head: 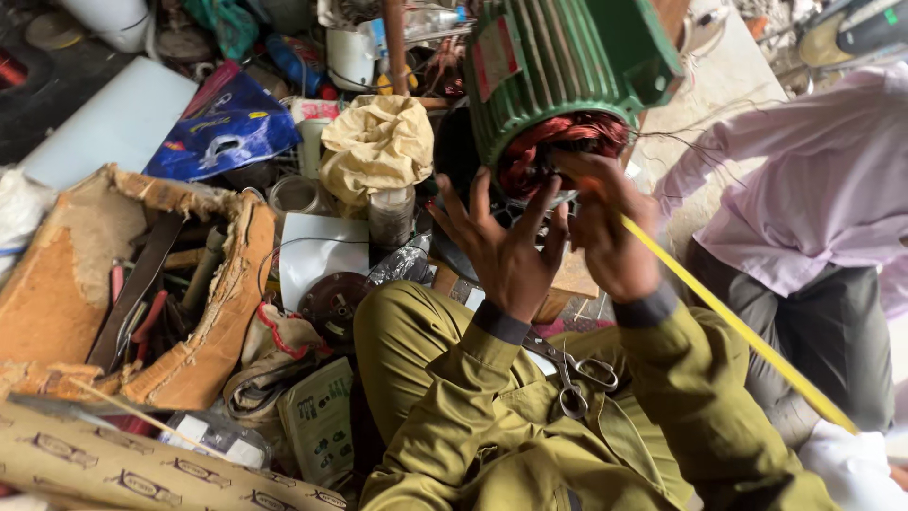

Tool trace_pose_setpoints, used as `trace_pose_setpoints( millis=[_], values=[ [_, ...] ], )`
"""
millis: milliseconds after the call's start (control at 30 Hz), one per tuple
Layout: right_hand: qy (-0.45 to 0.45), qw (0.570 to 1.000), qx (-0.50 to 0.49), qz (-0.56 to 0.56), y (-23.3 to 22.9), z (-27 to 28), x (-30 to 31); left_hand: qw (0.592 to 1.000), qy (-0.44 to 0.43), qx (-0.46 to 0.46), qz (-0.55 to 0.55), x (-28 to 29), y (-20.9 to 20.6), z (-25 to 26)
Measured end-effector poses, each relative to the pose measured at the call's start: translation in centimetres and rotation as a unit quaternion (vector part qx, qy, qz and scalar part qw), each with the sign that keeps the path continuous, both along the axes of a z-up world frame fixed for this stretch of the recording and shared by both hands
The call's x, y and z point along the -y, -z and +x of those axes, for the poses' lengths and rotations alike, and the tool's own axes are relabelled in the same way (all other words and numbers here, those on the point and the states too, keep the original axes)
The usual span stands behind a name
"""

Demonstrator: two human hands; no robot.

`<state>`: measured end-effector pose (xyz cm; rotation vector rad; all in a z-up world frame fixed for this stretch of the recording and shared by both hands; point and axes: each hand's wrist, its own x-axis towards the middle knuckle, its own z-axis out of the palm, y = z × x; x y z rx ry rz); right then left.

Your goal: The person sits on the floor and uses a yellow plastic stick to push copper windings into the slots of a green motor stator. They then use scissors to cut a small piece of white insulating material and insert it into the stator before continuing to adjust the windings.

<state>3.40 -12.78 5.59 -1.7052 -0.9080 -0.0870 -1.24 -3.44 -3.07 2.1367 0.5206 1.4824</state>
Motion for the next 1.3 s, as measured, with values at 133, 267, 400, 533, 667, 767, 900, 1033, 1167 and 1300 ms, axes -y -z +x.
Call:
trace_pose_setpoints(
  millis=[133,267,400,533,667,767,900,1033,1167,1300],
  values=[
    [-0.005,0.993,0.113,-0.013,0.6,1.2,-1.1,0.999,0.007,-0.031,0.005,-0.2,0.0,0.1],
    [0.056,0.977,0.181,-0.096,1.0,1.6,-1.5,0.999,-0.012,-0.03,0.021,-0.3,0.2,0.4],
    [0.105,0.943,0.234,-0.212,1.1,3.2,-2.4,0.999,-0.011,-0.029,0.031,-0.4,-0.1,0.5],
    [-0.001,0.941,0.286,-0.182,0.6,4.5,-1.7,0.998,-0.029,-0.036,0.039,0.1,-0.4,0.5],
    [-0.014,0.936,0.288,-0.203,-0.8,4.4,-1.2,0.998,-0.024,-0.028,0.049,0.1,-0.8,0.6],
    [0.001,0.938,0.284,-0.197,-2.0,3.2,-1.3,0.998,-0.017,-0.022,0.05,-0.1,-1.0,0.3],
    [0.018,0.951,0.214,-0.224,-2.8,1.1,-0.6,0.998,0.019,-0.043,0.04,-0.2,-1.3,0.4],
    [-0.013,0.963,0.182,-0.199,-2.4,1.3,0.9,0.999,-0.005,-0.017,0.046,0.2,-1.0,0.8],
    [-0.039,0.991,0.125,-0.02,-0.8,1.4,1.0,0.999,-0.008,0.014,0.052,0.1,-0.7,1.1],
    [-0.007,0.996,0.059,0.074,2.0,0.6,-0.2,0.999,-0.014,-0.003,0.034,0.5,-0.4,1.1]
  ],
)
